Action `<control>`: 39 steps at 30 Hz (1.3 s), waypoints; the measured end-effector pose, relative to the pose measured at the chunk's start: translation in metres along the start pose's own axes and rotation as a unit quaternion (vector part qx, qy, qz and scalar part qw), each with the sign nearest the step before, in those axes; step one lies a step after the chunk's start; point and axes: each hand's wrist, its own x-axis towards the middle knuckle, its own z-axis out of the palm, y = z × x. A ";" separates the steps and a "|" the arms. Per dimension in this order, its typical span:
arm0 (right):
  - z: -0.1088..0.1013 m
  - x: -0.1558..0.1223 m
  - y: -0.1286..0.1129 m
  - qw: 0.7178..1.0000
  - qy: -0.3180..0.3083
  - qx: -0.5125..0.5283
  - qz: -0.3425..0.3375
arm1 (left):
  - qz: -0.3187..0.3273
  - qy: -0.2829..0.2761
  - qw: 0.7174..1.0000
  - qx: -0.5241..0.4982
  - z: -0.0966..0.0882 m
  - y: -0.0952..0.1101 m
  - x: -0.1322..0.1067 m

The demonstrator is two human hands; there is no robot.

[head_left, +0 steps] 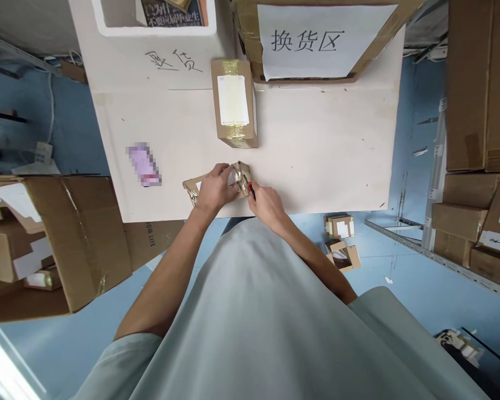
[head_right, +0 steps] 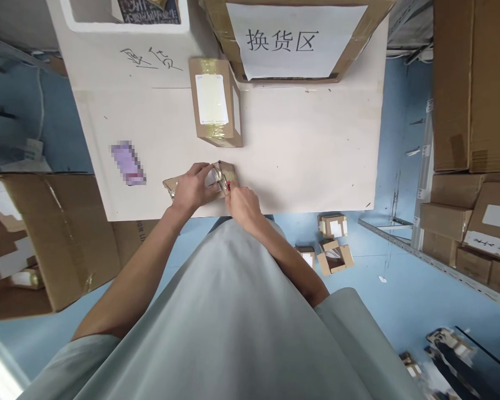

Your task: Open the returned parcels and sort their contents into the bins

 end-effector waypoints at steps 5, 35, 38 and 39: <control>-0.001 0.004 0.003 1.000 -0.015 -0.002 0.000 | -0.012 0.007 1.000 -0.018 0.001 0.000 -0.001; 0.011 -0.011 -0.009 0.999 -0.038 0.008 0.037 | 0.050 -0.104 0.988 0.104 -0.033 -0.004 0.017; 0.012 -0.010 -0.012 0.998 -0.037 -0.005 0.053 | 0.070 -0.113 0.988 0.079 -0.040 -0.008 0.024; 0.012 -0.007 -0.013 0.998 -0.037 -0.007 0.057 | 0.075 -0.115 0.989 0.063 -0.043 -0.009 0.026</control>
